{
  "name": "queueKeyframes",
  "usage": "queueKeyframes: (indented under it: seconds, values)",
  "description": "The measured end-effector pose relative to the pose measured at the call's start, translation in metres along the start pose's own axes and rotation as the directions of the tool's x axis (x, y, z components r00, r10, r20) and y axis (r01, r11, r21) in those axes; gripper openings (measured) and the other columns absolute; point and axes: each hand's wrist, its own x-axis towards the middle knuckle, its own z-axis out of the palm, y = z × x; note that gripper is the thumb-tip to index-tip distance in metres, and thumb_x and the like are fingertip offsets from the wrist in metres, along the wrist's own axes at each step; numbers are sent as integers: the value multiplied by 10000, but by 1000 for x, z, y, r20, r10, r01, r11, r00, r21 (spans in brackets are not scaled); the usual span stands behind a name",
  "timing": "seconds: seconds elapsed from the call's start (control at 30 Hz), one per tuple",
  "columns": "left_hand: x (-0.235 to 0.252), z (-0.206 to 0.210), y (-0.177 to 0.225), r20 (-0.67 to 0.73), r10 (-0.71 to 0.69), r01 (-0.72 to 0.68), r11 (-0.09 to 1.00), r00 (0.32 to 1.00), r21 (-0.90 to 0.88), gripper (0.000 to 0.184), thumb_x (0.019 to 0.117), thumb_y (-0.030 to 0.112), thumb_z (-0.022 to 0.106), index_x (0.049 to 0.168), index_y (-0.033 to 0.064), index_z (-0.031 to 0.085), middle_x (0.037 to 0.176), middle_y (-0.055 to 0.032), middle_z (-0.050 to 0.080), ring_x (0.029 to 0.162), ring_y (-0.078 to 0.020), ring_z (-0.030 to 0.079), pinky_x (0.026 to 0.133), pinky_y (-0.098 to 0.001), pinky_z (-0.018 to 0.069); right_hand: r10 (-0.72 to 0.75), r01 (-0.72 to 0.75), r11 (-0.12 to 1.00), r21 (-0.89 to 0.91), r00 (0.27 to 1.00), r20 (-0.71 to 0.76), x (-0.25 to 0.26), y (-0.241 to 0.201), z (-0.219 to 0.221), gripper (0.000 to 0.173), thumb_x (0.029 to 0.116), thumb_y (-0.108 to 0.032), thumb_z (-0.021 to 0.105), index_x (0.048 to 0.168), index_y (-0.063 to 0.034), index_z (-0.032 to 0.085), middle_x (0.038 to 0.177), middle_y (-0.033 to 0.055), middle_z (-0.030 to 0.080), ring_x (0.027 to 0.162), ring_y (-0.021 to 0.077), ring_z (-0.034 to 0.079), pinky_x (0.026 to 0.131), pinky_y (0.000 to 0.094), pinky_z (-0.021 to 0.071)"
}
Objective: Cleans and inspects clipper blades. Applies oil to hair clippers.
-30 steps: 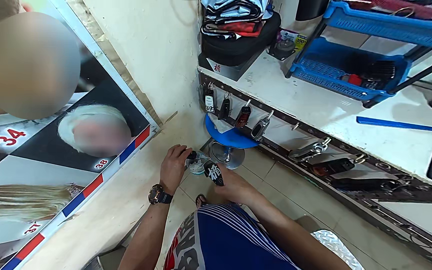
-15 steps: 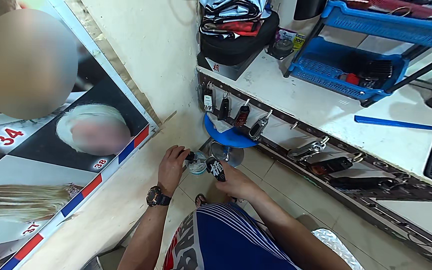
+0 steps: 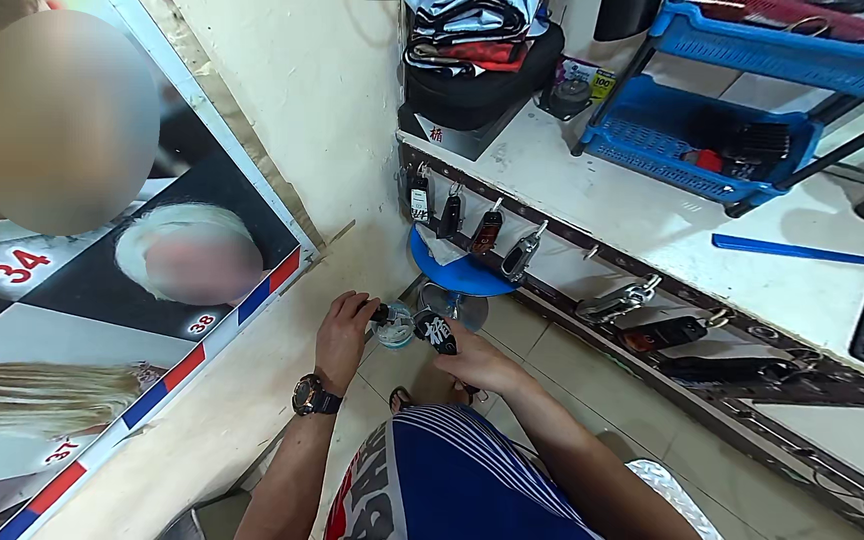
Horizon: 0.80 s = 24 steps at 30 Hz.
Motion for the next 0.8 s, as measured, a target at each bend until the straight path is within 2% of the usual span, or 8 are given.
queueKeyframes:
  seconds: [0.2,0.57,0.63,0.73,0.8]
  values:
    - [0,-4,1,2,12,-12,1000,1000,26,367,986,-7,573,1253,196,721,1323,-55,660,1344,-277,544,1042,-423,521,3,-9,985,171,999,40,-1,-1,1,800,944,-225,667,1602,-175,215,1020,129,646,622,173,664,597,339,607]
    - [-3,-7,2,-14,11,-11,999,1000,34,369,991,-8,561,1254,195,722,1325,-53,661,1345,-275,544,1049,-424,517,-25,7,943,331,998,51,0,0,-1,707,957,-193,667,1551,-148,287,1044,136,625,630,184,660,575,334,604]
    - [-4,-10,0,-55,-28,27,999,998,-22,315,1010,41,573,1242,186,729,1320,-54,666,1342,-271,551,1055,-430,516,-35,18,931,364,999,40,1,1,-1,688,967,-197,660,1549,-145,296,1039,130,621,635,178,657,573,325,601]
    - [-9,-15,-8,-79,-141,120,965,987,-233,283,1013,125,615,1271,163,725,1334,-56,662,1335,-242,555,1095,-452,486,-76,60,897,439,997,18,1,5,-2,683,960,-206,653,1549,-134,316,1045,127,628,662,180,657,583,324,594]
    - [-14,-19,-14,-78,-216,175,918,973,-356,297,993,138,654,1280,164,723,1333,-39,662,1301,-207,574,1093,-432,489,-107,85,860,503,994,15,0,8,-4,655,945,-206,617,1536,-134,342,996,117,636,649,184,653,565,323,589]
